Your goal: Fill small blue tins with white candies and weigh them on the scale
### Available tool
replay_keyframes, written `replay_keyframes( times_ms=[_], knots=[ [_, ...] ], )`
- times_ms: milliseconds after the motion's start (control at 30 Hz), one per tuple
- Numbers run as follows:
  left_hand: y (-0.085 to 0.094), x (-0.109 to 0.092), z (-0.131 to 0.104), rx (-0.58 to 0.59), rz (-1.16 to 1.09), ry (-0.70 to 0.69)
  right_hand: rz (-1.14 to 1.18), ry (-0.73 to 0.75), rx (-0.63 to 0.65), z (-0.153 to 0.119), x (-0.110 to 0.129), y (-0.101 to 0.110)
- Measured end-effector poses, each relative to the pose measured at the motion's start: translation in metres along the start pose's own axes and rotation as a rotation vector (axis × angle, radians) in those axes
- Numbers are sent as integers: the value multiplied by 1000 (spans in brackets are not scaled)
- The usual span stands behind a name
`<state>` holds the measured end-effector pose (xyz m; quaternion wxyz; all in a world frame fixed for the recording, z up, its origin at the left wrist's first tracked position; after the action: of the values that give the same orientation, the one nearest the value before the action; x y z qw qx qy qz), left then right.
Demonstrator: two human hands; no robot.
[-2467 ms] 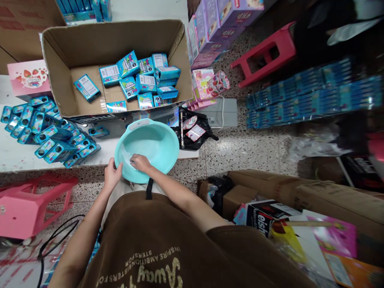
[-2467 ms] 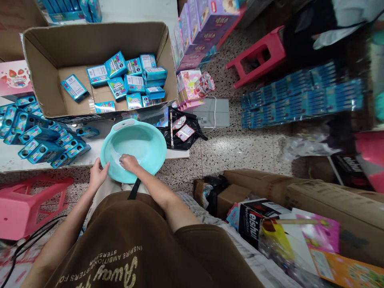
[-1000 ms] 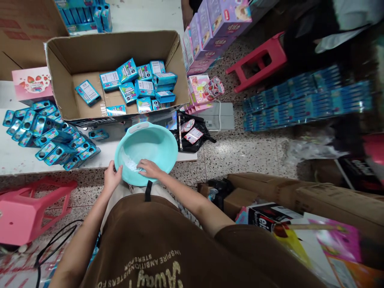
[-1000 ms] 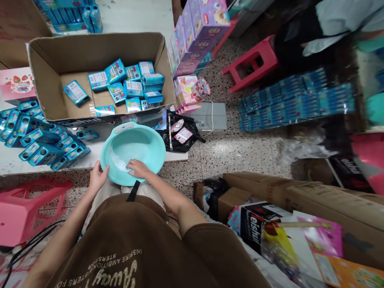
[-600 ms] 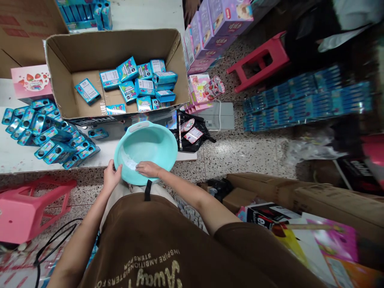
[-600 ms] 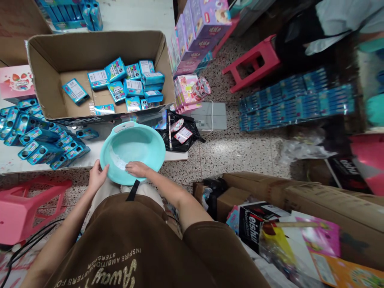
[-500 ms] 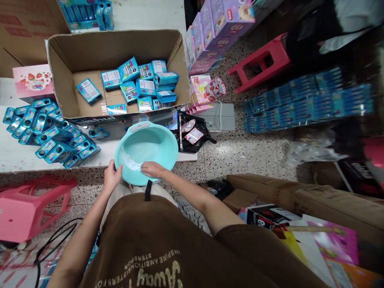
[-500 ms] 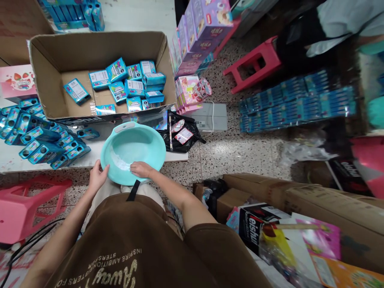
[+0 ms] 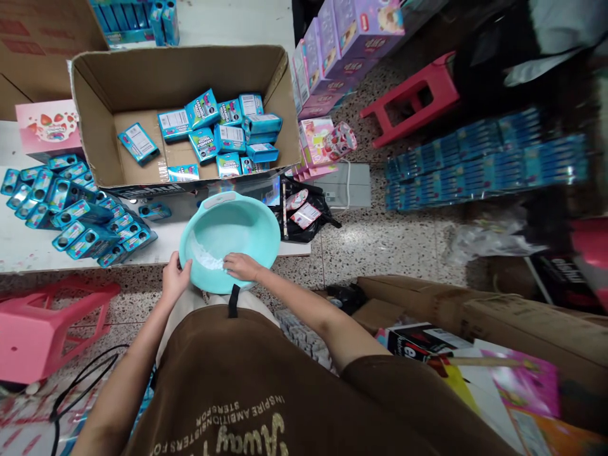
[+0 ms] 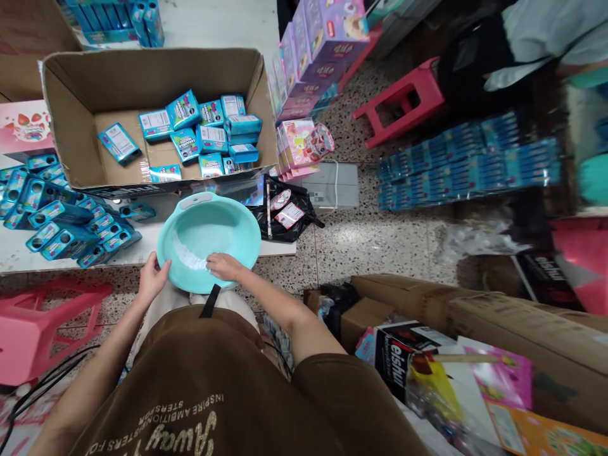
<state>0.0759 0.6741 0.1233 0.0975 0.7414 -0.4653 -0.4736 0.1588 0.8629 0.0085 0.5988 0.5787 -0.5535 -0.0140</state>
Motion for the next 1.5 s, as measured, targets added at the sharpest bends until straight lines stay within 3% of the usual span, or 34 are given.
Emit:
replay_keyframes(
  times_ms=[167, 300, 500, 1000, 1200, 1333, 1500],
  knots=[
    [-1, 3, 3, 0, -13, -8, 29, -31, -78, 2, -3, 6],
    [0, 5, 3, 1, -24, -2, 86, -14, -38, 5, -1, 2],
    [0, 4, 4, 1, -21, 14, 145, -131, -37, 9, 1, -6],
    [-2, 7, 10, 0, -37, -13, 229, -224, 57, 15, 10, -16],
    [-3, 9, 16, 1, -37, -5, 274, -375, 73, 14, 8, -14],
    [-2, 7, 17, 5, -8, -1, 536, -448, 10, 16, -5, -11],
    [2, 11, 28, -14, 29, 11, 1297, -615, -192, 21, -28, -10]
  ],
)
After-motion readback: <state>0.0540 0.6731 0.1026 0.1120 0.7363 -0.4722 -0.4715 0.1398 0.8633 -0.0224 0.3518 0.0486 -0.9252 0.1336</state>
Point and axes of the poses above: each hand's wrist, its own z-axis towards the middle knuckle, its own y-axis out of the back of the hand, x = y × z, the point moved 4 cm from there along z, towards the middle knuckle, and after that the axes turned 12 degrees about x, right-handed, at the moved point
